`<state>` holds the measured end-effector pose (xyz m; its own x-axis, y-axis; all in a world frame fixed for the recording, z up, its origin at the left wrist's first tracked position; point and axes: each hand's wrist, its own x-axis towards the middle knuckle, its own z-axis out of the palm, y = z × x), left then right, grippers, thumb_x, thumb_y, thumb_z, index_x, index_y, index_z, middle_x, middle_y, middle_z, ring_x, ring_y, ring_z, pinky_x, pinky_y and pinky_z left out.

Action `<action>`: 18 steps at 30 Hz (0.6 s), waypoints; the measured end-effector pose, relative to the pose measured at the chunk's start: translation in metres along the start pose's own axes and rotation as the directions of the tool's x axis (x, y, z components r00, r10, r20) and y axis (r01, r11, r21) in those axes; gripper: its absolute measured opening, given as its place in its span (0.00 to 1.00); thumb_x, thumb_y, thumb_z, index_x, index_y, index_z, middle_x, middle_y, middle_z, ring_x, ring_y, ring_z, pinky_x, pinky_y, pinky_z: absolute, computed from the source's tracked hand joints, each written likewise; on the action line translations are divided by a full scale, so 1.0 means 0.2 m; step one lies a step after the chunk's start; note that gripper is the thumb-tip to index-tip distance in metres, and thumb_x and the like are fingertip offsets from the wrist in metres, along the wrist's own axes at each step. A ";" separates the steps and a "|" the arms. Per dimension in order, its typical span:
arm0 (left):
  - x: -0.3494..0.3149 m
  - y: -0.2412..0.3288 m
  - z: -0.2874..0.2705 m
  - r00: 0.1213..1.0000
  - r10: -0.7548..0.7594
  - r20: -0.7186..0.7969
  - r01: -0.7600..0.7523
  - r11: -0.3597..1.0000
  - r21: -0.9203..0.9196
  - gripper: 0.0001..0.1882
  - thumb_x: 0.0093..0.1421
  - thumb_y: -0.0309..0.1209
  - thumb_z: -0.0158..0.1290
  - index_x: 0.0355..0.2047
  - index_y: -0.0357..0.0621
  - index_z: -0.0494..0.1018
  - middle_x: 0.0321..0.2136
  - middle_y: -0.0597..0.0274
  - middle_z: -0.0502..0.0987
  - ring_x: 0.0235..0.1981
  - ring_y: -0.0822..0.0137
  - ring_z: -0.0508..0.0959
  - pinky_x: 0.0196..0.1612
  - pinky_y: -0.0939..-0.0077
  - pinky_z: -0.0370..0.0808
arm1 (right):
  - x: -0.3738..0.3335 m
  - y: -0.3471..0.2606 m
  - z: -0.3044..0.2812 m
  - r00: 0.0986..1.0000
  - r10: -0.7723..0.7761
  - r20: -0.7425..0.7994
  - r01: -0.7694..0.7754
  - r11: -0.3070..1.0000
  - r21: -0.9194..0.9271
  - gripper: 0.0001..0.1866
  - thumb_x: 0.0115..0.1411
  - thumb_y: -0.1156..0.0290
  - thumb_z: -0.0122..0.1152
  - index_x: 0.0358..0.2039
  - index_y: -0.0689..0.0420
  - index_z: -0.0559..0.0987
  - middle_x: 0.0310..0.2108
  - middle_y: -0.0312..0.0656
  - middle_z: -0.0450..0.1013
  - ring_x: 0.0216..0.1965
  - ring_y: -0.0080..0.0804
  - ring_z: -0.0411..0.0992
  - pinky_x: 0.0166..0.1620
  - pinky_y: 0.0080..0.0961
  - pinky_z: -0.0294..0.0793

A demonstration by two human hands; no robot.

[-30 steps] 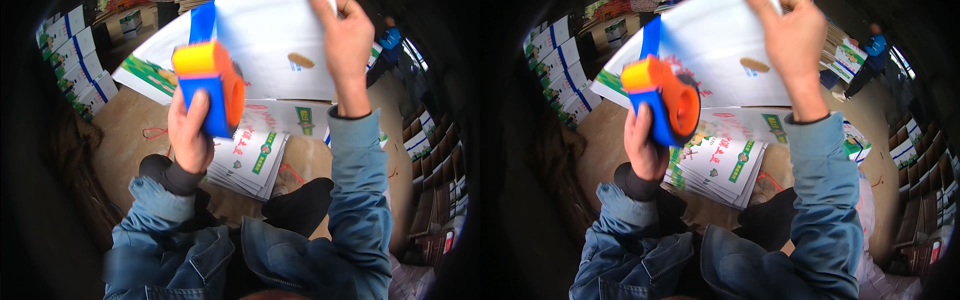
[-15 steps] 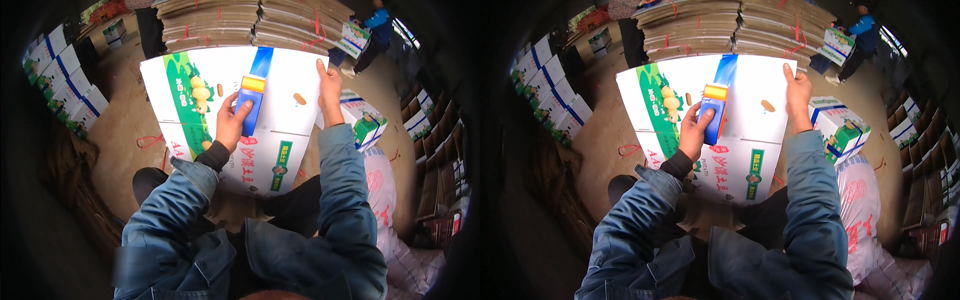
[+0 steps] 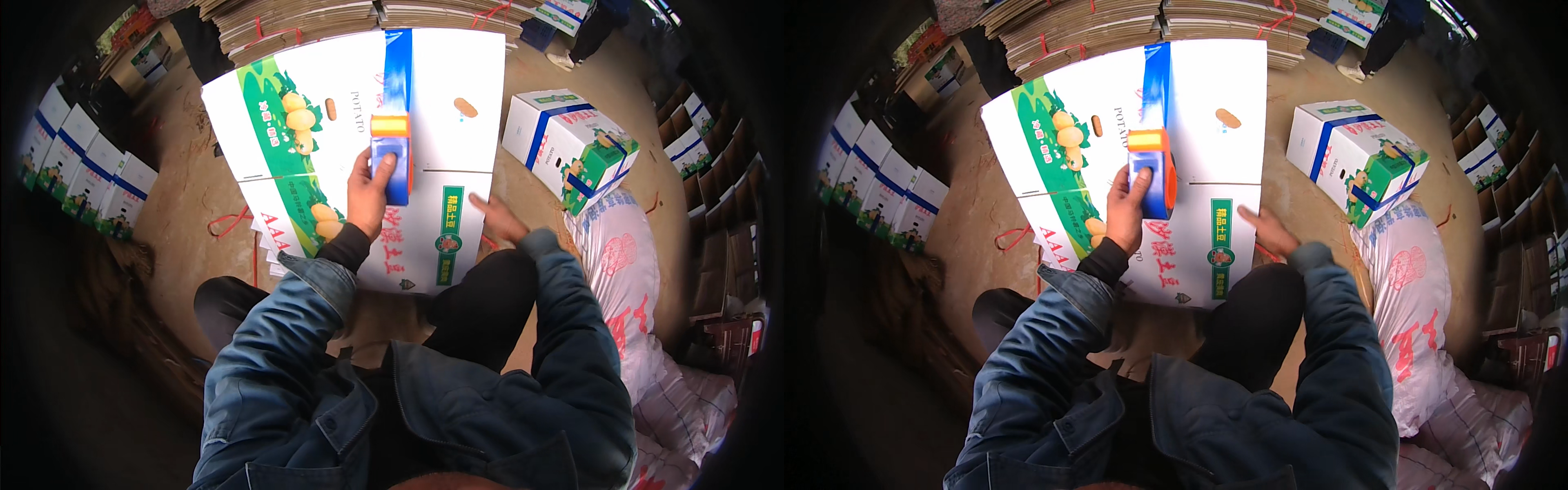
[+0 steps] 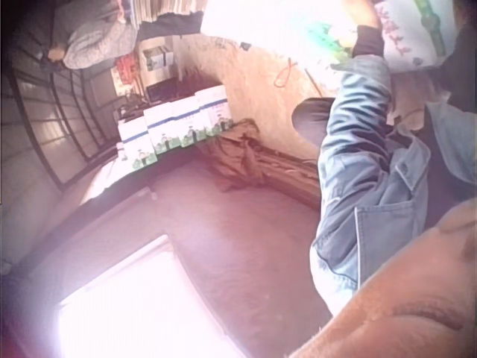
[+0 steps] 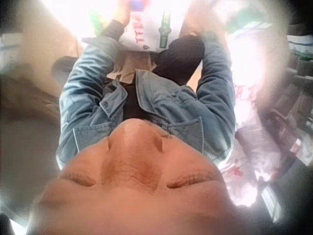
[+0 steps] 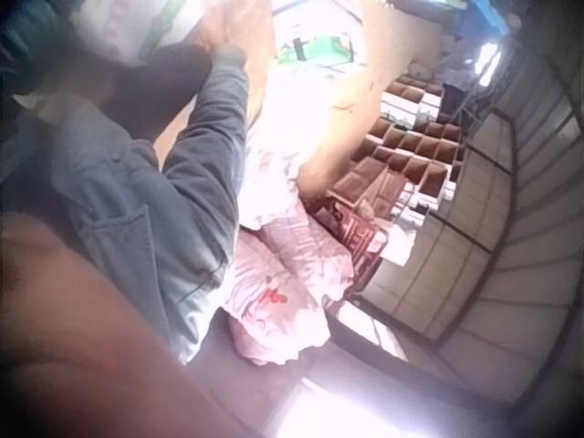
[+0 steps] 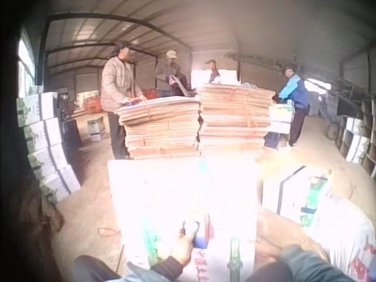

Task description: The person assembles flat cardboard boxes by folding and taping the edges with a handheld tape dispenser. They repeatedly fold the flaps, apply blue tape to seal the seams, and stack the finished boxes nearby.

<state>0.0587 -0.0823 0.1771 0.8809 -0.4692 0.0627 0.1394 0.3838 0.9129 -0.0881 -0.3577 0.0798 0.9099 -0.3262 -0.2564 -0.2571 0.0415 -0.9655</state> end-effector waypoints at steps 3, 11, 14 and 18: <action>-0.08 -0.20 -0.09 0.995 -0.088 -0.056 0.096 0.985 0.146 0.32 0.68 0.40 0.60 0.64 0.32 0.65 0.46 0.55 0.79 0.44 0.70 0.78 0.49 0.74 0.77 | 0.01 0.35 0.10 0.967 -0.196 -0.162 0.203 0.979 0.031 0.26 0.65 0.66 0.68 0.59 0.66 0.75 0.53 0.45 0.78 0.55 0.30 0.73 0.57 0.29 0.72; -0.70 -0.84 -0.46 0.869 -0.487 -0.089 0.495 0.855 0.152 0.26 0.69 0.40 0.58 0.58 0.35 0.69 0.46 0.55 0.79 0.43 0.68 0.79 0.50 0.71 0.77 | -0.04 1.01 0.12 0.926 -0.060 -0.372 -0.082 0.932 -0.354 0.30 0.66 0.58 0.65 0.61 0.66 0.73 0.54 0.47 0.77 0.55 0.33 0.73 0.59 0.33 0.69; -0.89 -0.91 -0.58 0.720 -0.687 -0.097 0.680 0.672 0.295 0.27 0.70 0.41 0.58 0.61 0.37 0.68 0.48 0.58 0.79 0.47 0.70 0.78 0.52 0.72 0.75 | -0.16 1.23 0.22 0.904 0.187 -0.383 -0.274 0.943 -0.186 0.30 0.66 0.56 0.65 0.60 0.65 0.74 0.52 0.48 0.77 0.54 0.34 0.74 0.58 0.34 0.70; -1.00 -0.94 -0.66 0.645 -0.761 -0.065 0.724 0.582 0.370 0.27 0.69 0.42 0.58 0.61 0.37 0.68 0.49 0.57 0.79 0.47 0.69 0.79 0.53 0.73 0.75 | -0.23 1.42 0.29 0.846 0.365 -0.389 -0.401 0.916 -0.013 0.29 0.66 0.54 0.65 0.58 0.64 0.76 0.50 0.48 0.79 0.53 0.36 0.75 0.56 0.35 0.72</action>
<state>-0.0833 0.0438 -0.0599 0.4914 -0.5431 -0.6809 0.5516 -0.4110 0.7258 -0.1849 -0.2762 -0.1860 0.5493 -0.6278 -0.5515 -0.6047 0.1569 -0.7809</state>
